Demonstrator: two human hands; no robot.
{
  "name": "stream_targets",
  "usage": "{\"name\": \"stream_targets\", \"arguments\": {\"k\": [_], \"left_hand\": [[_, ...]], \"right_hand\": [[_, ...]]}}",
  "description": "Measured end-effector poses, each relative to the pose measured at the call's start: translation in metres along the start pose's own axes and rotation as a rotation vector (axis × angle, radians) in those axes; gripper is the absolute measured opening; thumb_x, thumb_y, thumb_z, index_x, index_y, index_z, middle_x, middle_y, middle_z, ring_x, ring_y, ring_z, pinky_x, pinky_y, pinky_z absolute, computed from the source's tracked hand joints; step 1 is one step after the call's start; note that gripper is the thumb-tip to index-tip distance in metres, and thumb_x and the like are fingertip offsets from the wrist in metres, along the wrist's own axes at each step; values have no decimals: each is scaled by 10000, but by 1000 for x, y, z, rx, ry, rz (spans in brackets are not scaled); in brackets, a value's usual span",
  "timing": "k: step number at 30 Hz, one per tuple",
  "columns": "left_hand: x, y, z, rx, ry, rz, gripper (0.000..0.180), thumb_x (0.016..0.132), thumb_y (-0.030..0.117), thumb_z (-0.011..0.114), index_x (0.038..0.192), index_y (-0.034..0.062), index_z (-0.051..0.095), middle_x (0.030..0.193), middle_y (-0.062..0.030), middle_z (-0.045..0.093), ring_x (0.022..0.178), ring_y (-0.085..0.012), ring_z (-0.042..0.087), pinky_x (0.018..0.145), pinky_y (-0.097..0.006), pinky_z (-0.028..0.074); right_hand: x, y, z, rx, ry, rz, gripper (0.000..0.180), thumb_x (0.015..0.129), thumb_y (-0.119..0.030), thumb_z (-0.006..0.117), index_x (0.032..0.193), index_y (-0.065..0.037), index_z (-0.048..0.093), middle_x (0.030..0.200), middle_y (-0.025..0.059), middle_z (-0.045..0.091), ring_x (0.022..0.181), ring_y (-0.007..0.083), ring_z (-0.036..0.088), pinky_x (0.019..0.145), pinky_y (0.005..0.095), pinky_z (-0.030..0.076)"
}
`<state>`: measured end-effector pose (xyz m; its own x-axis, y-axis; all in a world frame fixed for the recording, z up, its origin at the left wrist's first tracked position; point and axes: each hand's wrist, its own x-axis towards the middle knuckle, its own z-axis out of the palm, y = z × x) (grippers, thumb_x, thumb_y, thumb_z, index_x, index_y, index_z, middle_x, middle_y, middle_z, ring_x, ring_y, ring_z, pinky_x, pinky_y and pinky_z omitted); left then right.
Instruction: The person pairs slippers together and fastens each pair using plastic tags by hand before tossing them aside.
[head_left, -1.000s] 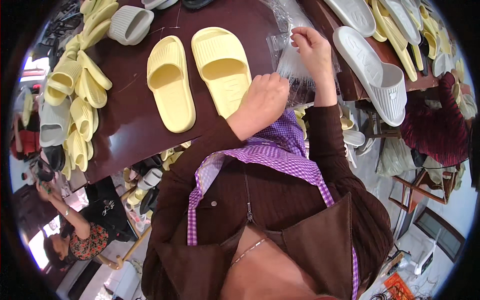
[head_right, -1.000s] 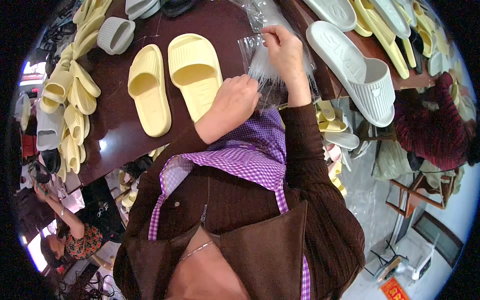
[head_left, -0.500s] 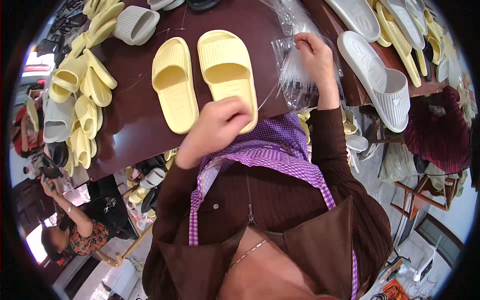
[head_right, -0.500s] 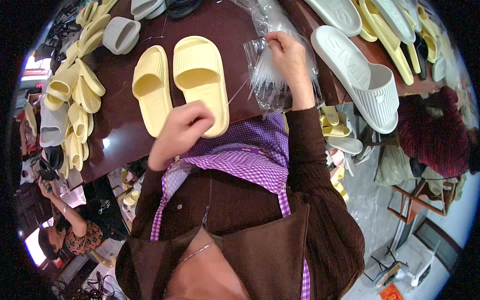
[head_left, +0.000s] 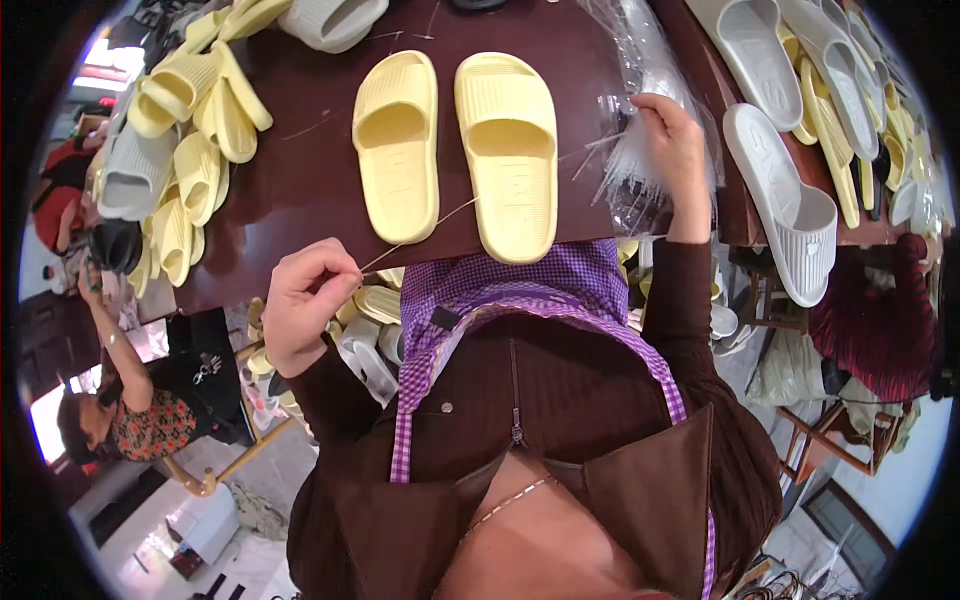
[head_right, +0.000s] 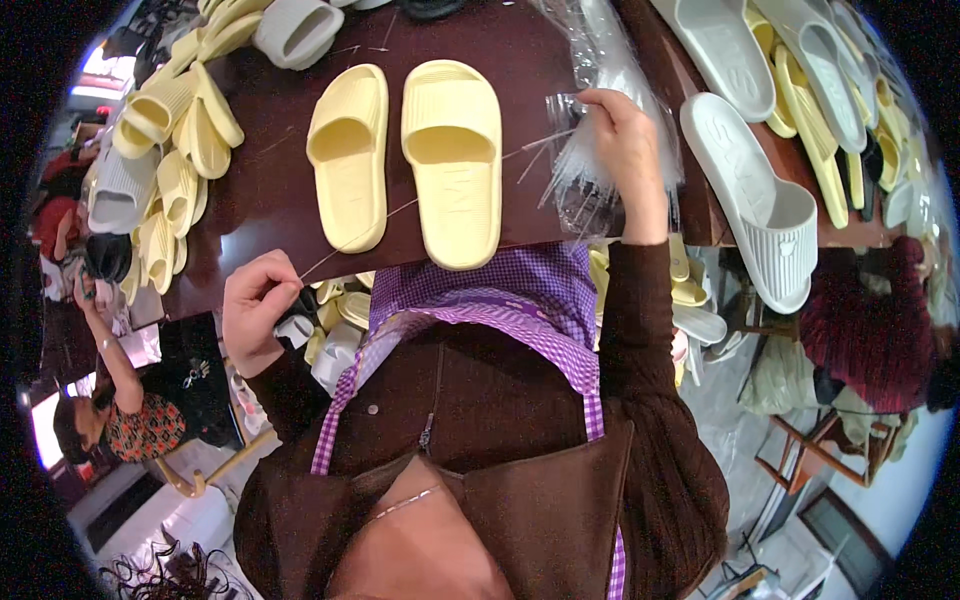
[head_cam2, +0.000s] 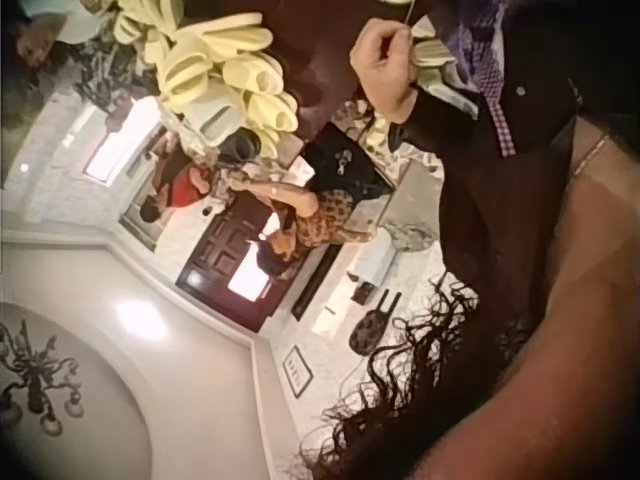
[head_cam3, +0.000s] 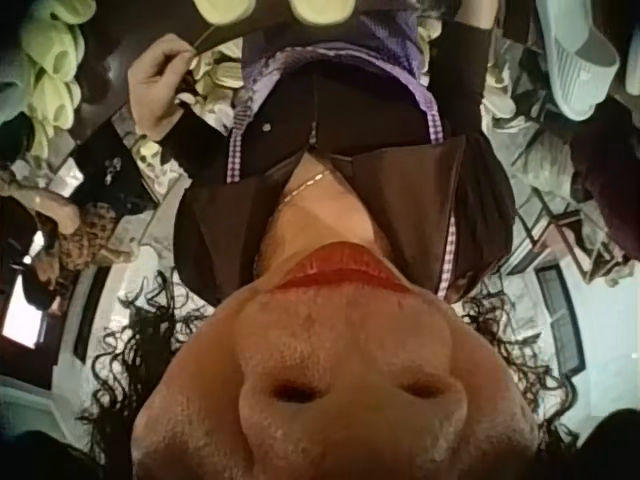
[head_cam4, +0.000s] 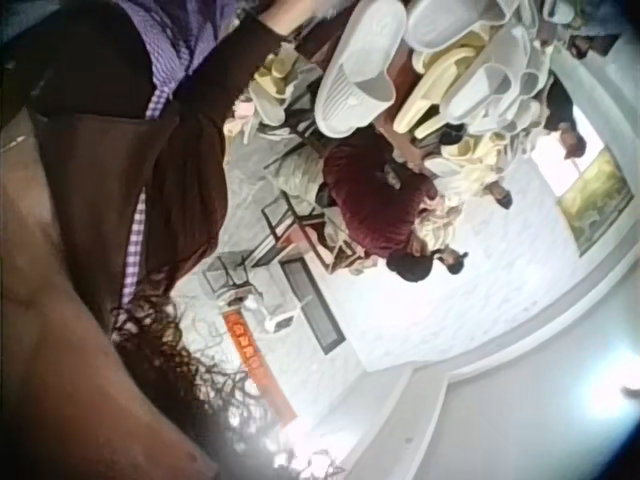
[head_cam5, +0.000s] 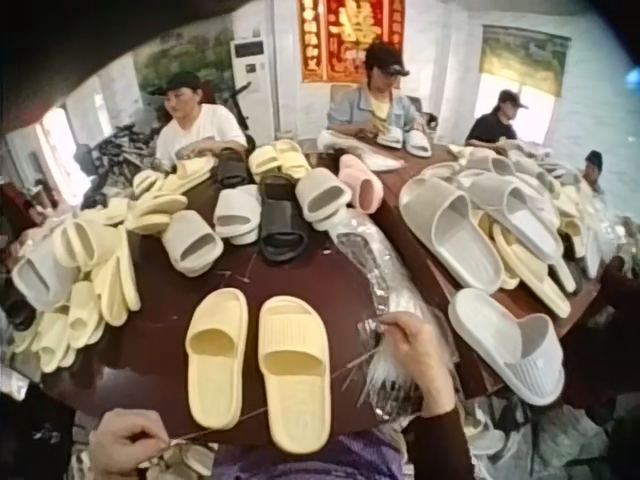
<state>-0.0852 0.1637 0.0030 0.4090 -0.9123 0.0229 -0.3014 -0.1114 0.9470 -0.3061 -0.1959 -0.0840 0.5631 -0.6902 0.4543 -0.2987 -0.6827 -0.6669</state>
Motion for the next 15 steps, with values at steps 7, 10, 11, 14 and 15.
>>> {"name": "stream_targets", "arguments": {"k": [7, 10, 11, 14, 15], "left_hand": [[3, -1, 5, -49, 126, -11, 39, 734, 8, 551, 741, -30, 552, 670, -34, 510, 598, -102, 440, 546, -234, 315], [-3, -7, -2, -249, 252, 84, 32, 732, 6, 523, 725, -25, 526, 653, -42, 488, 580, -115, 422, 539, -245, 312], [-5, -9, -9, -439, 314, 175, 24, 728, 0, 506, 714, -20, 509, 642, -49, 473, 570, -122, 411, 535, -252, 309], [-15, -14, -41, -628, 269, 298, 143, 760, 26, 510, 635, 15, 441, 638, -58, 468, 563, -137, 395, 529, -255, 312], [-18, -14, -42, -624, 270, 300, 143, 760, 26, 510, 635, 15, 441, 638, -58, 468, 563, -137, 395, 529, -255, 312]], "right_hand": [[-7, -48, -3, 14, -173, -165, 172, 826, -18, 589, 987, -27, 648, 945, 114, 668, 837, 240, 635, 755, 324, 490], [-13, -43, -1, -125, -243, -298, 176, 808, -10, 601, 976, -29, 647, 935, 116, 666, 852, 270, 629, 774, 347, 491], [-15, -31, -2, -150, -205, -302, 171, 803, -12, 604, 969, -27, 646, 935, 117, 664, 858, 283, 624, 781, 355, 490], [-17, -14, -5, -195, -126, -309, 161, 795, -14, 611, 953, -24, 645, 933, 118, 661, 872, 307, 614, 795, 370, 486], [-16, -17, -5, -156, -125, -278, 167, 790, -6, 611, 952, -24, 647, 934, 118, 661, 867, 301, 617, 785, 361, 489]]}}
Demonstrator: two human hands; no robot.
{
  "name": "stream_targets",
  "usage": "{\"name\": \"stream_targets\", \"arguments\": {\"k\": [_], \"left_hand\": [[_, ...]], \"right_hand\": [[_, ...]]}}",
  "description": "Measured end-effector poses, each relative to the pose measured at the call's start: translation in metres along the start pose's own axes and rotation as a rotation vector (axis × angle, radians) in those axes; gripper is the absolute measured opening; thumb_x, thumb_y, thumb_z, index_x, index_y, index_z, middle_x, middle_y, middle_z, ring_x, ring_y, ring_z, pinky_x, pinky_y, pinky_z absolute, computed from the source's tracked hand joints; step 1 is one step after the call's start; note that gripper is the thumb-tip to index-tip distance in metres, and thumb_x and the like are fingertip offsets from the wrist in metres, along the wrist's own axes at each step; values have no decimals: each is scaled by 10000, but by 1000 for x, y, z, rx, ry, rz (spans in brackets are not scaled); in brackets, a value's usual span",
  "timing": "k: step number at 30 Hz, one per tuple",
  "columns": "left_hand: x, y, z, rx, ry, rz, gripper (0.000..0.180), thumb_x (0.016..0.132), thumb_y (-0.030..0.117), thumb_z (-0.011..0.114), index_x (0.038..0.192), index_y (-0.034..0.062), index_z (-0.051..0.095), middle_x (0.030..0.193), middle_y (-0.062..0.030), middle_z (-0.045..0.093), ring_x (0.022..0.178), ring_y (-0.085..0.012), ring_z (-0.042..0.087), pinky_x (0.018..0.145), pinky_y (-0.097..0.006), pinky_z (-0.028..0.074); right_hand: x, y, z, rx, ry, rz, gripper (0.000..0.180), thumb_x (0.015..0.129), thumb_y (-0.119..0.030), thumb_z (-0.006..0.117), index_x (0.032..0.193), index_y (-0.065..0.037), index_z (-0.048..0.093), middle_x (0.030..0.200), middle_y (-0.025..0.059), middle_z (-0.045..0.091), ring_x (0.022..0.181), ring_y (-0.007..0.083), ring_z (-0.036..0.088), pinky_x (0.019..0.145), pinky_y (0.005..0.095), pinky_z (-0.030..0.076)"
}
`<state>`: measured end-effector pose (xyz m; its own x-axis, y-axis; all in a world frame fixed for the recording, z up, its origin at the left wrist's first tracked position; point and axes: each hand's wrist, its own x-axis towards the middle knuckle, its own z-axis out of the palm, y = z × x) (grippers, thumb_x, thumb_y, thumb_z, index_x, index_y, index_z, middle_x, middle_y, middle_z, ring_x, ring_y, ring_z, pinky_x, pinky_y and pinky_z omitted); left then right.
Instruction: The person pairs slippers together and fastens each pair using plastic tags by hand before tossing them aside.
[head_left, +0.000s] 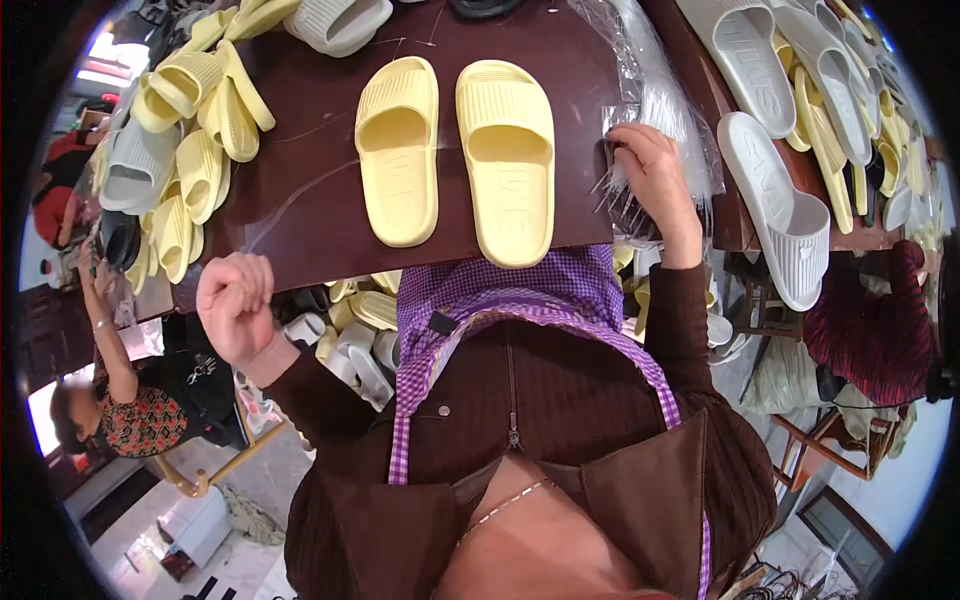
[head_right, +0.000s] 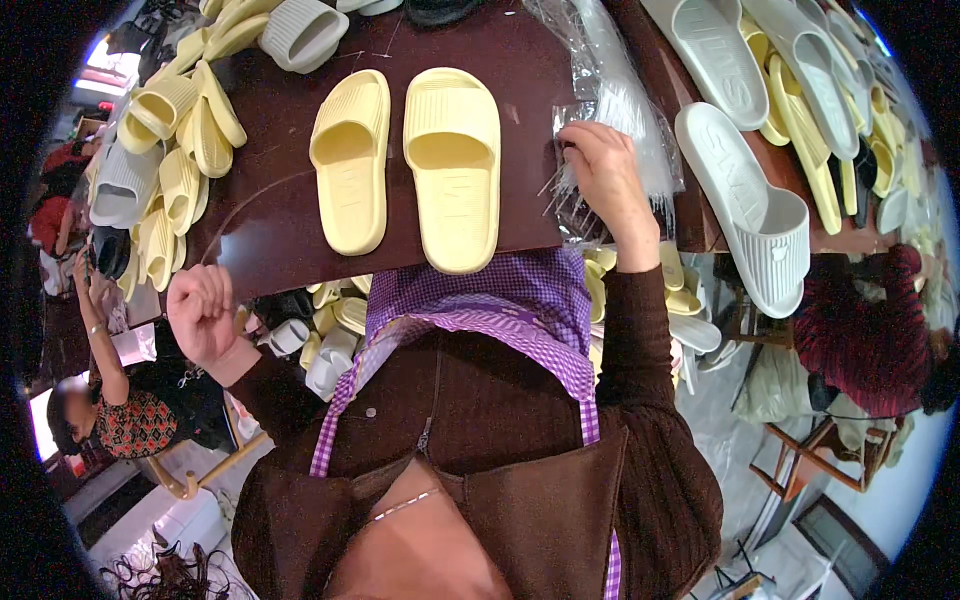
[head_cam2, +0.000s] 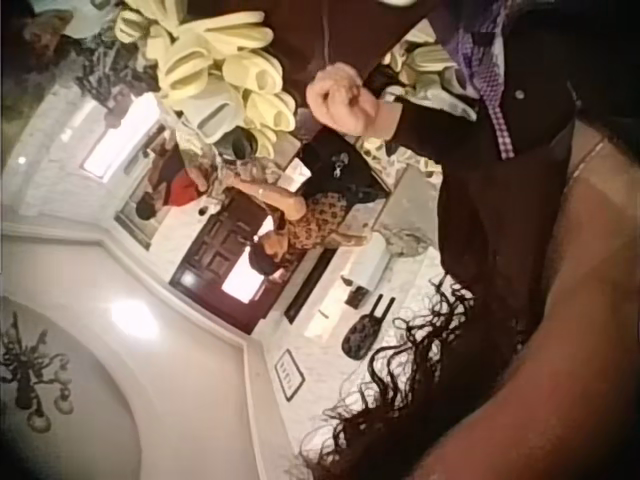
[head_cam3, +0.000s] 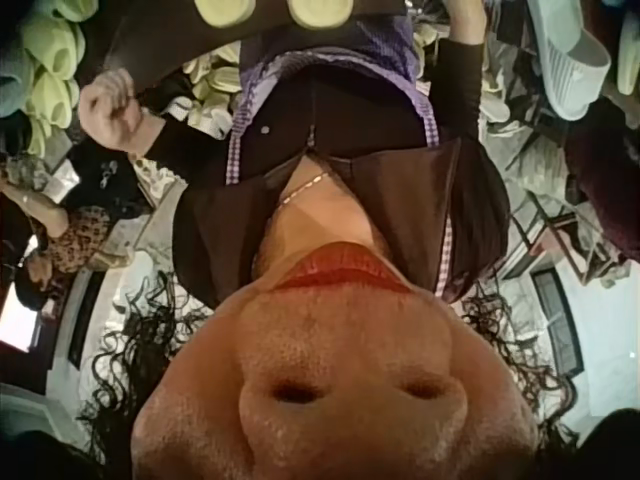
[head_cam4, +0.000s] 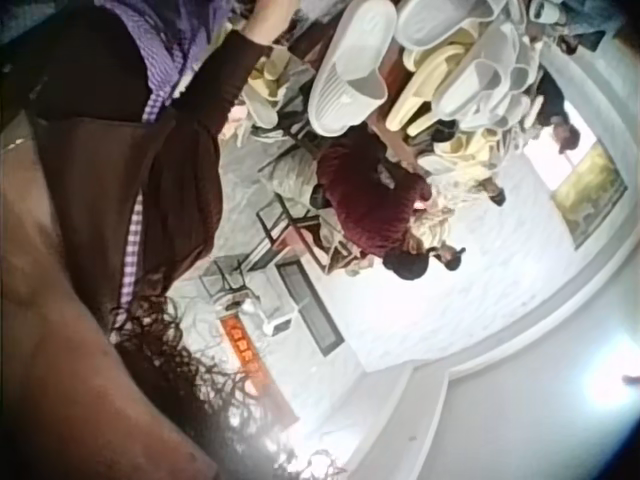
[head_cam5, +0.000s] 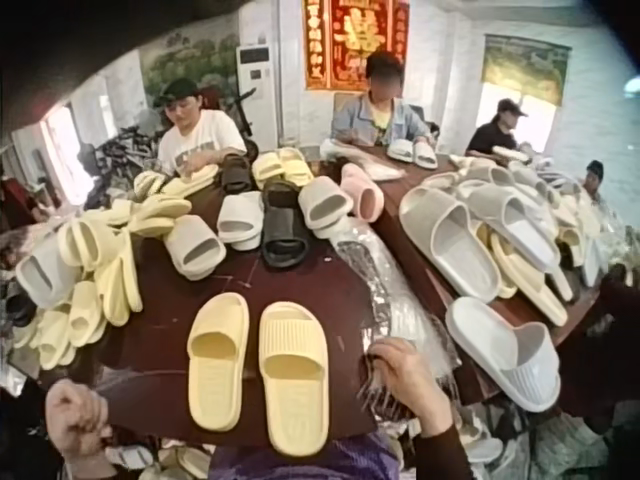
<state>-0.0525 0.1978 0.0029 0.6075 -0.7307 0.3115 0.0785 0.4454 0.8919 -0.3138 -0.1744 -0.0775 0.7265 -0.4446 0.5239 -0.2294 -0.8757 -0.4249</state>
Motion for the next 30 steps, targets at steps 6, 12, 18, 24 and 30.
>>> {"name": "stream_targets", "arguments": {"k": [6, 12, 18, 24, 30], "left_hand": [[-5, -4, 36, 532, 153, -79, 47, 716, -30, 487, 679, -3, 494, 634, -21, 449, 558, -93, 383, 529, -227, 294], [21, -12, 97, 715, -116, -174, 38, 719, -16, 531, 685, -9, 514, 588, -3, 473, 526, -67, 393, 475, -224, 304], [37, -16, 118, 719, -321, -182, 38, 747, 26, 542, 733, -8, 532, 636, -14, 497, 558, -61, 411, 507, -223, 329], [54, -51, 121, -36, -315, -161, 145, 813, 89, 582, 916, -13, 598, 804, -16, 574, 620, -51, 463, 551, -207, 376], [56, -80, 154, 163, -453, -265, 197, 886, 132, 593, 1020, -11, 612, 915, -35, 632, 697, -87, 560, 620, -239, 460]], "right_hand": [[19, -54, -22, 246, 200, 78, 219, 757, 51, 610, 961, -15, 651, 903, 120, 651, 805, 258, 618, 719, 320, 497], [39, -139, -16, 284, 16, -456, 250, 701, 60, 667, 944, 5, 649, 789, 99, 610, 691, 224, 577, 640, 322, 480], [34, -128, 0, 350, -90, -415, 209, 691, 56, 677, 890, 8, 636, 778, 98, 606, 681, 222, 578, 626, 327, 479], [24, -118, -10, 578, -67, -40, 78, 790, 22, 640, 861, 27, 608, 762, 82, 610, 676, 177, 583, 616, 302, 476], [23, -116, -40, 1080, -71, 39, 113, 869, -61, 579, 798, 27, 567, 710, 87, 573, 607, 152, 534, 545, 254, 421]]}}
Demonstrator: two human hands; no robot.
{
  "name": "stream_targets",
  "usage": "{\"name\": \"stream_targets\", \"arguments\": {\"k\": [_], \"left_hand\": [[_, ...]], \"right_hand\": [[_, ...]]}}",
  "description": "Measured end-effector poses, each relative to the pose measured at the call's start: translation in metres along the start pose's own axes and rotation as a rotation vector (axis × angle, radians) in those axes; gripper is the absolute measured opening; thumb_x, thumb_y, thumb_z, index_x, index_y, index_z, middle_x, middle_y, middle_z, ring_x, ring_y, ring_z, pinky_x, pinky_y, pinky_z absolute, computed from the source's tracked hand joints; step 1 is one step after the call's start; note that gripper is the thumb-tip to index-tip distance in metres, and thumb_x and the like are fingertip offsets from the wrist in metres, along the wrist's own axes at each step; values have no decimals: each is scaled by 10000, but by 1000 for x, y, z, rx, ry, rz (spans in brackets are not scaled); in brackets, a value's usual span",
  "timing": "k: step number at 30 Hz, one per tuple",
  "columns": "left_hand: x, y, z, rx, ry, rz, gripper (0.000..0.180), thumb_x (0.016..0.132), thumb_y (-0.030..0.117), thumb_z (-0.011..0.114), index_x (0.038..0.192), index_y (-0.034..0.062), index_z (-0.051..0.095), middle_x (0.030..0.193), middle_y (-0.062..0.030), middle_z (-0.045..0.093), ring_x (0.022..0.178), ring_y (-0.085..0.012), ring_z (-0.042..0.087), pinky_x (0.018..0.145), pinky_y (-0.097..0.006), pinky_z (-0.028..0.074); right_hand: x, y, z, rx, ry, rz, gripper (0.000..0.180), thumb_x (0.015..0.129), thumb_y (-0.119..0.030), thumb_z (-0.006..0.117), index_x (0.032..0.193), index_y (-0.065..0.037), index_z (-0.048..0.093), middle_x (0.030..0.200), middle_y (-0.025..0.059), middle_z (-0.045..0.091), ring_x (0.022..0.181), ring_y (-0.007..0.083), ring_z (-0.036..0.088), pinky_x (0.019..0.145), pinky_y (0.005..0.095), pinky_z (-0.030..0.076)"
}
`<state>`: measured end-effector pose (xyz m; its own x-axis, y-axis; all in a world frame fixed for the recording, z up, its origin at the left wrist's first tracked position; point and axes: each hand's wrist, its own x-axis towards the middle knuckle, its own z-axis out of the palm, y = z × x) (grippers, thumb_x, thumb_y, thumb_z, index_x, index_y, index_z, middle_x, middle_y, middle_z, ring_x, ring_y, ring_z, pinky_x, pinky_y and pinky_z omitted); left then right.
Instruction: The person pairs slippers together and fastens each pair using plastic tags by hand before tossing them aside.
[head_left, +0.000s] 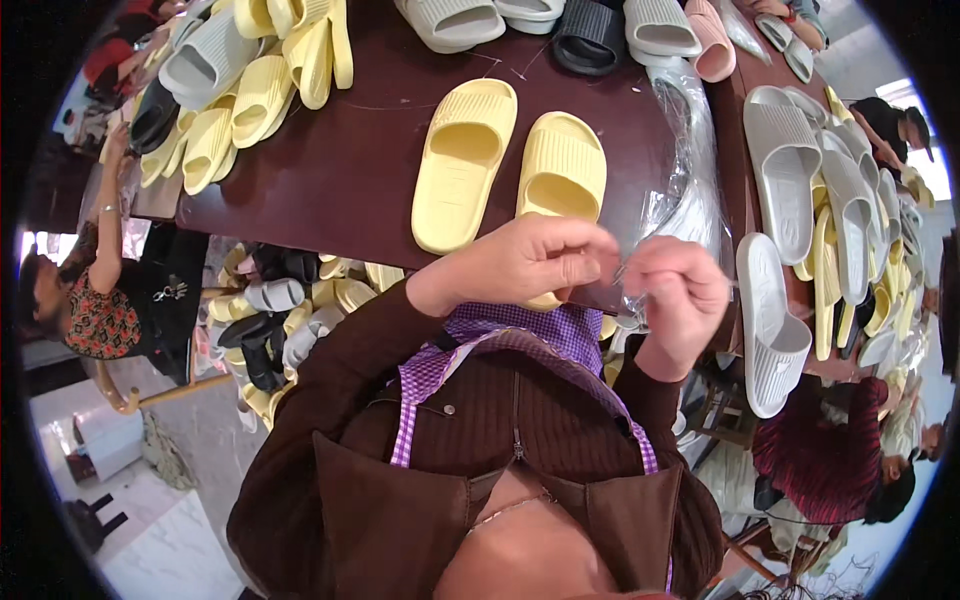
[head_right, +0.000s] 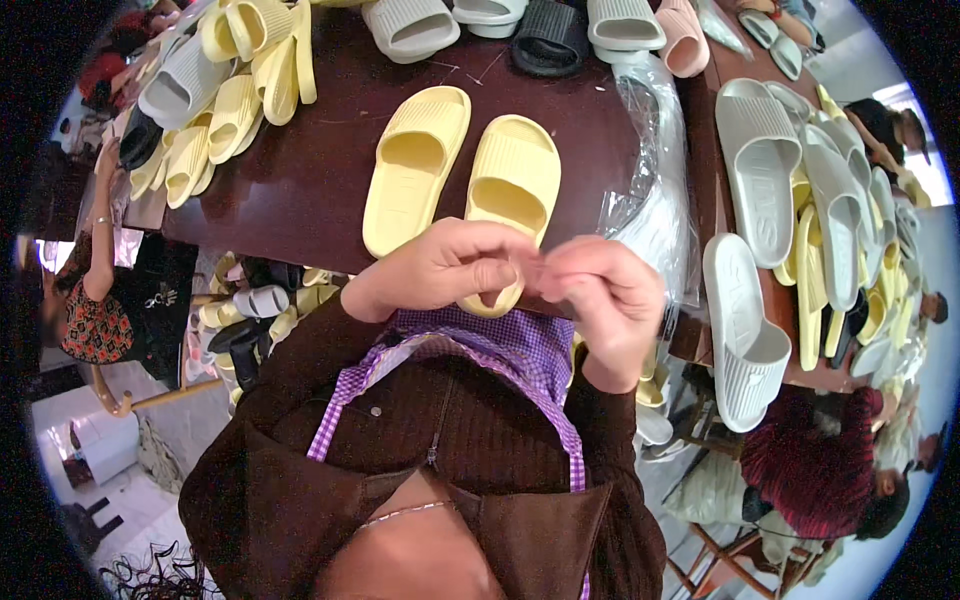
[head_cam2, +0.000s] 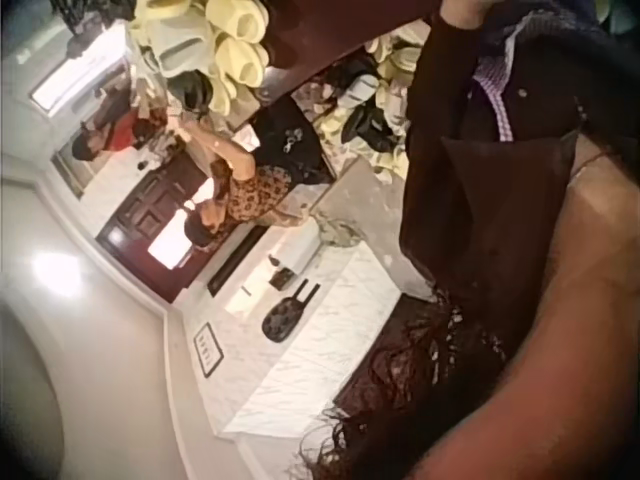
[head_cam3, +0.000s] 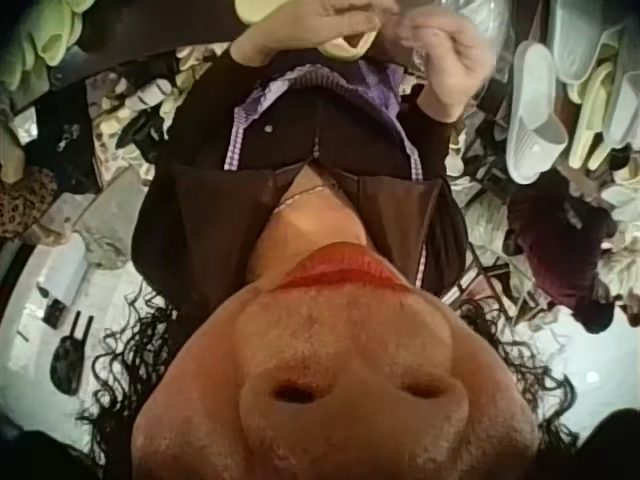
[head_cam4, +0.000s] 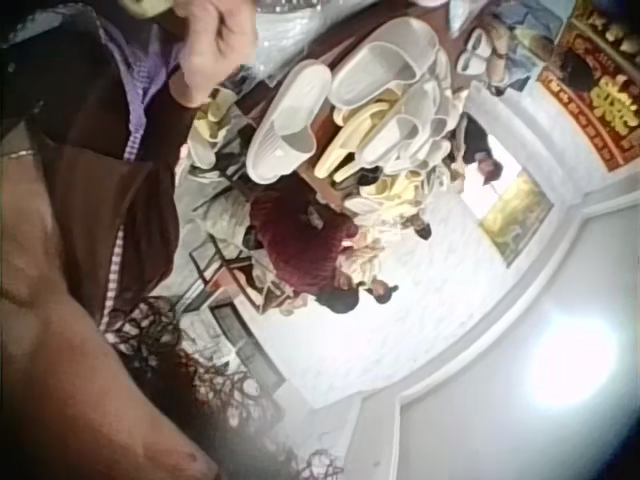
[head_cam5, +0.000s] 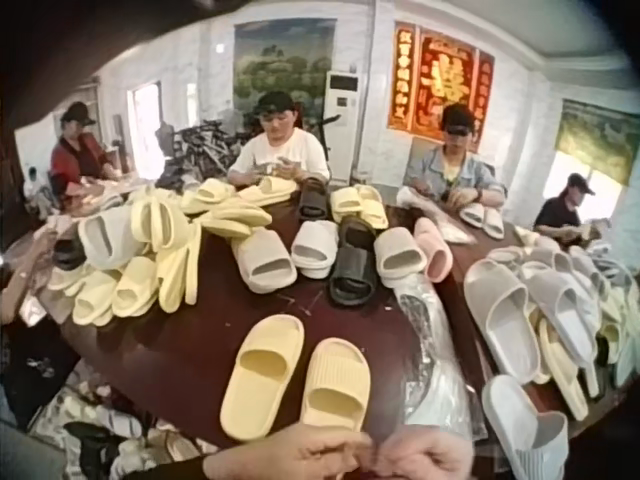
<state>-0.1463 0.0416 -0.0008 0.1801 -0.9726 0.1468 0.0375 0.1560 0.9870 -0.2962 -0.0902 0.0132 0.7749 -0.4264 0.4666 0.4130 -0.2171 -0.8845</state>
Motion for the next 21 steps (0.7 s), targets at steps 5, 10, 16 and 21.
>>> {"name": "stream_targets", "arguments": {"k": [5, 10, 16, 21], "left_hand": [[-23, 15, -11, 263, 63, 25, 103, 844, 77, 611, 901, -2, 643, 797, -65, 647, 672, -144, 599, 600, -255, 463], [-65, 25, -21, 693, 55, 157, 91, 814, 93, 641, 836, 5, 640, 743, -115, 634, 670, -243, 625, 592, -302, 470], [-96, 0, -13, 698, 64, -142, 125, 822, 134, 609, 787, 15, 605, 684, -154, 614, 658, -341, 611, 579, -404, 473], [-90, -26, -1, 697, 144, -282, 117, 845, 112, 574, 826, -2, 594, 726, -190, 612, 666, -338, 620, 591, -397, 477]], "right_hand": [[-4, -9, -17, 381, 179, 63, 161, 871, -92, 553, 746, 8, 532, 651, 77, 533, 516, 131, 457, 470, 249, 360], [-19, 2, -9, 252, 16, 548, 202, 914, -99, 496, 746, -4, 556, 641, 65, 556, 572, 141, 536, 500, 254, 423], [-38, 46, 8, -832, -465, 525, 218, 870, -131, 505, 734, 7, 605, 677, 162, 636, 622, 320, 629, 567, 418, 487], [-9, 49, 18, -1071, -549, 571, 294, 865, -205, 481, 726, 18, 611, 742, 229, 612, 718, 388, 603, 650, 453, 485]]}}
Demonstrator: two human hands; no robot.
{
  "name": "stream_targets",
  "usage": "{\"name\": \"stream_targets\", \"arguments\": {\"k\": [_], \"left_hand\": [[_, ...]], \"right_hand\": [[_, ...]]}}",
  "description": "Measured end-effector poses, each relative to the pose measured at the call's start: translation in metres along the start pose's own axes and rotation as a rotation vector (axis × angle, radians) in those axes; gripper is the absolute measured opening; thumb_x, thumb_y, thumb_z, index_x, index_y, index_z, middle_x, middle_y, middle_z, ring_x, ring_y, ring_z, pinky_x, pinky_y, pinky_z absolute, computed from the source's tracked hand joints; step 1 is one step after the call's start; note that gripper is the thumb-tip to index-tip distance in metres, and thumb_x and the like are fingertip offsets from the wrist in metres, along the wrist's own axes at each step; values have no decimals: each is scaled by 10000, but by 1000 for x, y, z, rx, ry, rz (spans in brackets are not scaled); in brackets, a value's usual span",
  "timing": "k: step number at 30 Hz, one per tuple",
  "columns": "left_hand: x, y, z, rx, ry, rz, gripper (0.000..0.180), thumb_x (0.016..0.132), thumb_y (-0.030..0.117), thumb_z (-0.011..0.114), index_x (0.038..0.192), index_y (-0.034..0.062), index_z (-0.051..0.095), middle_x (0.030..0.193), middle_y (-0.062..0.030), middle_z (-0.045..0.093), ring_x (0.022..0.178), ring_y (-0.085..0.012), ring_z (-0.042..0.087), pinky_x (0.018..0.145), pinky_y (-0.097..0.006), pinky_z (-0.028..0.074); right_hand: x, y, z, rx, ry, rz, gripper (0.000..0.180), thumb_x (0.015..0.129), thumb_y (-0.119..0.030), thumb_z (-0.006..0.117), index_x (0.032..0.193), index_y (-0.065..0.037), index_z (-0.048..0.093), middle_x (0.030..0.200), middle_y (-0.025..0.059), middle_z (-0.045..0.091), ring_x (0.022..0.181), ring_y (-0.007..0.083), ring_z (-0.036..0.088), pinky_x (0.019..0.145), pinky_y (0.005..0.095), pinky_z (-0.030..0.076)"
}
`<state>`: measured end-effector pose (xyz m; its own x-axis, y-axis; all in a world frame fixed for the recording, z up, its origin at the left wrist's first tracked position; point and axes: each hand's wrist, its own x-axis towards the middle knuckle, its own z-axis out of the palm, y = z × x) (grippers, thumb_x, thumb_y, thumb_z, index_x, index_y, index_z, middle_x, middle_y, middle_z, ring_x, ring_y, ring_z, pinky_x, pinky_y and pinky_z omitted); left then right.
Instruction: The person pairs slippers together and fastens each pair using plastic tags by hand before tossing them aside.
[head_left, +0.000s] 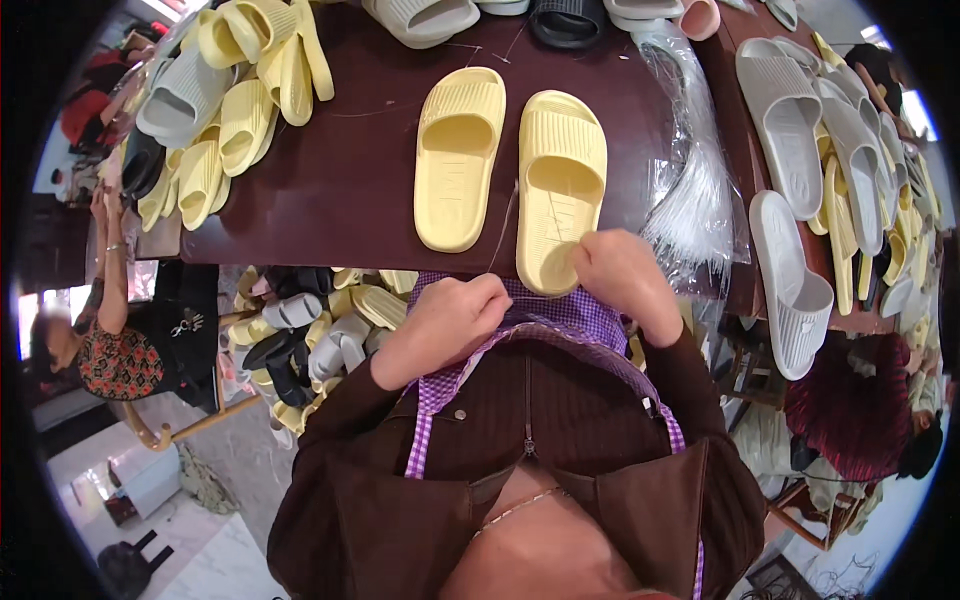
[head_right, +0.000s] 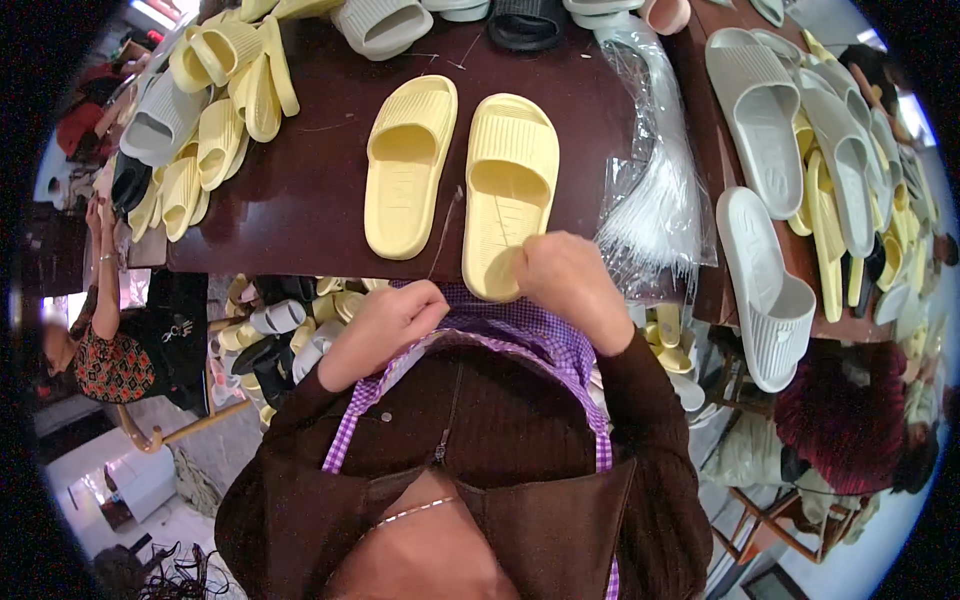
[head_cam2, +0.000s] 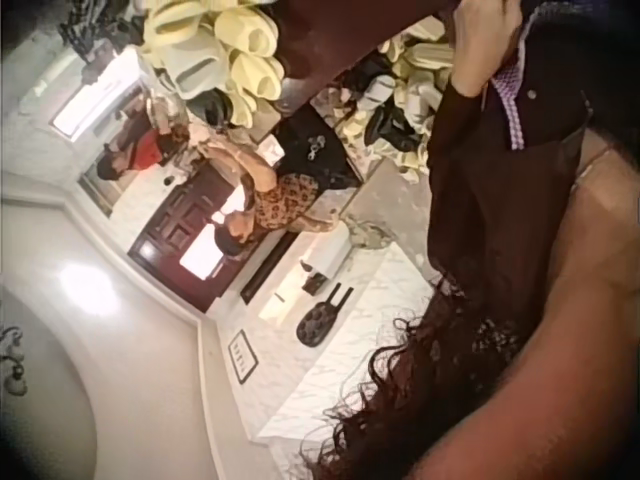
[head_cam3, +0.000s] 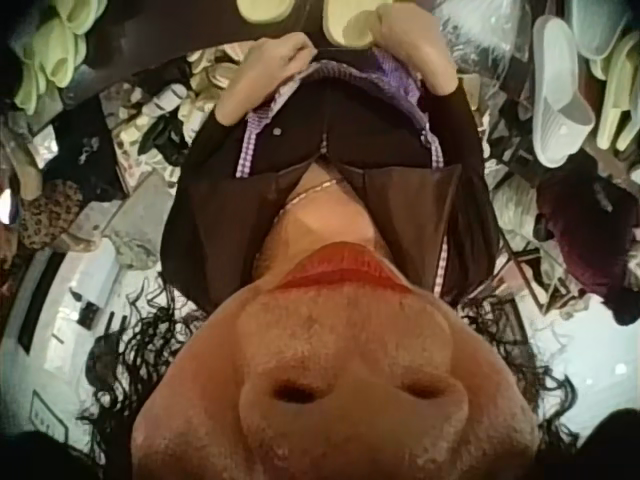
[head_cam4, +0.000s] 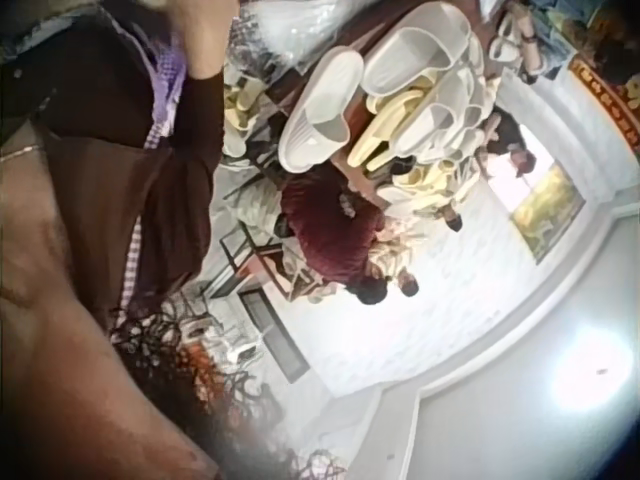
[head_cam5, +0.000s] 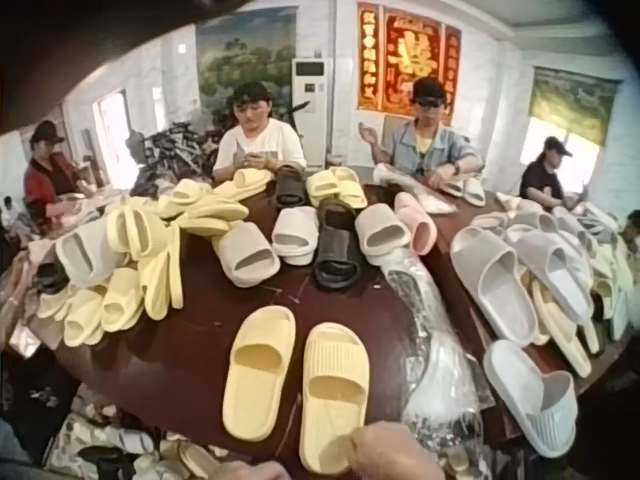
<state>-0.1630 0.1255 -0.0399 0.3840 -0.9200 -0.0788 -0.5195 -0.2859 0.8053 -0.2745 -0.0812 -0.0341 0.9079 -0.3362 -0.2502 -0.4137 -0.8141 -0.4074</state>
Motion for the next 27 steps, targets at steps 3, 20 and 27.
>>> {"name": "stream_targets", "arguments": {"k": [3, 20, 27], "left_hand": [[14, 1, 13, 108, 42, -5, 137, 848, 123, 566, 808, -8, 575, 726, -209, 608, 678, -363, 615, 595, -425, 472], [70, 4, 35, 348, 352, -32, 182, 875, 159, 530, 801, -6, 539, 628, -220, 588, 610, -396, 600, 569, -479, 473], [77, 5, 45, 378, 363, 66, 163, 872, 146, 531, 799, 0, 533, 597, -196, 589, 567, -359, 609, 522, -450, 481]], "right_hand": [[19, 1, -5, -155, 30, 9, 323, 875, -230, 458, 729, 2, 629, 734, 234, 607, 717, 391, 605, 669, 469, 477], [84, 34, -43, 104, 703, 79, 355, 847, -307, 576, 753, 28, 647, 747, 228, 631, 756, 387, 627, 700, 452, 499], [138, 61, -23, 110, 683, 62, 276, 836, -255, 597, 837, 10, 674, 749, 208, 636, 745, 360, 633, 681, 396, 492]]}}
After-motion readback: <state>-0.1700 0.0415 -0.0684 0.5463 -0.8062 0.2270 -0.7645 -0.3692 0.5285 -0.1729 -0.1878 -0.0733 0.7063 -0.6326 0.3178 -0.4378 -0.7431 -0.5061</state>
